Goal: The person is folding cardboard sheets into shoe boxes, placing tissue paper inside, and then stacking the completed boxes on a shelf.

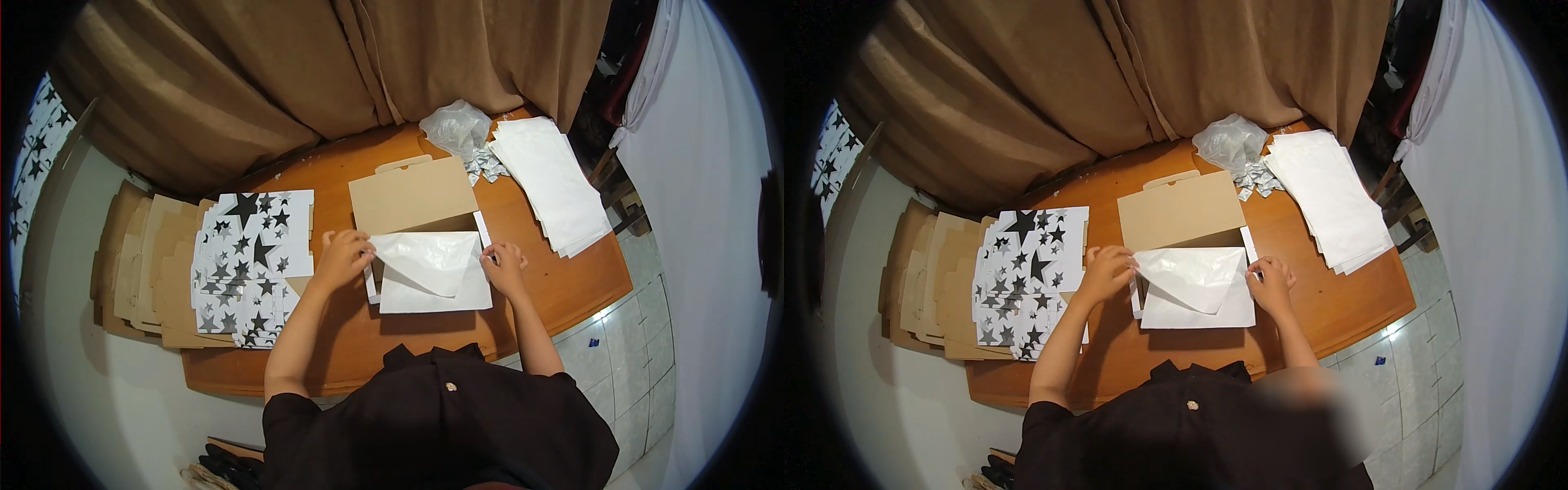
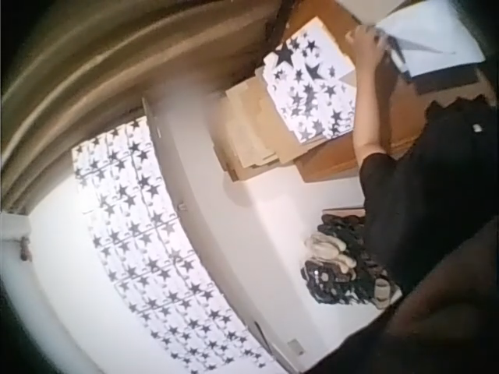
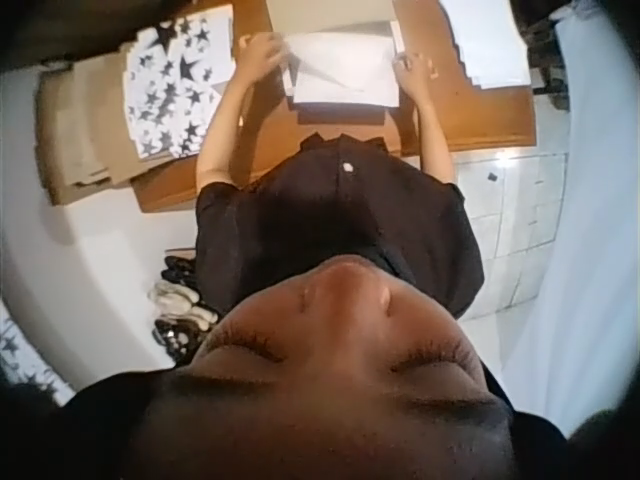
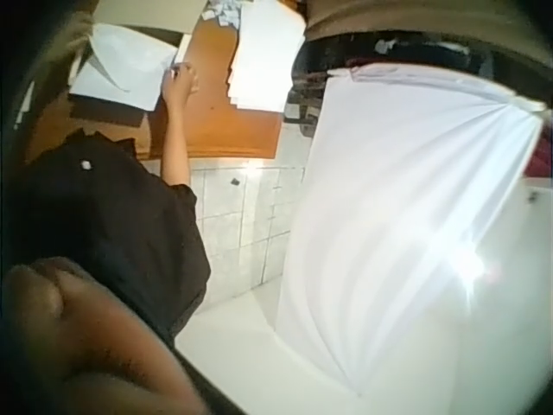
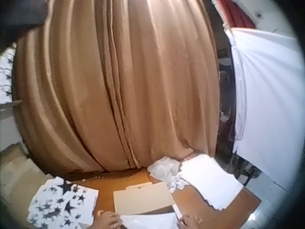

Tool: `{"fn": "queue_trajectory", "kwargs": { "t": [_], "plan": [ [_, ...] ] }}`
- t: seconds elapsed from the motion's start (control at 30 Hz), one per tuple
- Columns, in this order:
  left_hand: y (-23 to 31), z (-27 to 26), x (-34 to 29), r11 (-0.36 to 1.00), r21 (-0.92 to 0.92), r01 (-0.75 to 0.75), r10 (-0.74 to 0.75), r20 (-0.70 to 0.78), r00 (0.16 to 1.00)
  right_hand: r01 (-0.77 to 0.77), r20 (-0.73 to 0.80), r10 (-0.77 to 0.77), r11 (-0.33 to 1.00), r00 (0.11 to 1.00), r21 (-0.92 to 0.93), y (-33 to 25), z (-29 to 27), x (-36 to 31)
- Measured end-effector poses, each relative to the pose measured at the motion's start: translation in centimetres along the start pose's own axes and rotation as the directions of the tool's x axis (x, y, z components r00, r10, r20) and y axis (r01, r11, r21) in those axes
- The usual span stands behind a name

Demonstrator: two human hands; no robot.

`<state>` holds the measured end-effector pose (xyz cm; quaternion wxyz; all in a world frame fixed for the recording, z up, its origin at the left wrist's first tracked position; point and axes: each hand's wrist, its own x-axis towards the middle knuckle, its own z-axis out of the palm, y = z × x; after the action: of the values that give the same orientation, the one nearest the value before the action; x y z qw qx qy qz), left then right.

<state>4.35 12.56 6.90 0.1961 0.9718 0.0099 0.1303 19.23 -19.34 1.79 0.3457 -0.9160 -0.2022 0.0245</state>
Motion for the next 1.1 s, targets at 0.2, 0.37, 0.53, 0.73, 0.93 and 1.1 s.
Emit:
{"fn": "queue_trajectory", "kwargs": {
  "t": [0.2,0.37,0.53,0.73,0.93,1.1],
  "plan": [
    [-0.9,2.0,4.2,0.930,-0.283,0.234,-0.278,-0.127,0.952,0.342,-0.163,-0.328,0.937,0.931,0.069,-5.2,-1.8,0.3],
    [-3.1,5.1,6.4,0.748,-0.582,0.319,-0.476,-0.136,0.869,0.597,0.348,-0.613,0.785,0.709,0.166,-8.5,-1.6,1.3],
    [-2.5,5.1,6.9,0.871,-0.376,0.315,-0.431,-0.280,0.858,0.679,0.457,-0.567,0.724,0.686,-0.122,-8.1,1.1,1.2],
    [0.3,4.0,5.9,0.944,0.098,0.315,-0.120,-0.787,0.605,0.551,0.769,-0.232,0.814,0.595,-0.181,-7.4,2.4,1.3],
    [5.9,4.4,3.5,0.908,-0.316,-0.275,0.326,0.121,0.938,0.543,0.644,-0.370,0.836,0.669,-0.083,-6.4,2.8,1.0],
    [2.1,6.7,6.1,0.597,-0.634,0.491,0.180,0.702,0.689,0.510,0.483,-0.419,0.858,0.769,-0.067,-8.4,0.3,0.5]
  ]
}}
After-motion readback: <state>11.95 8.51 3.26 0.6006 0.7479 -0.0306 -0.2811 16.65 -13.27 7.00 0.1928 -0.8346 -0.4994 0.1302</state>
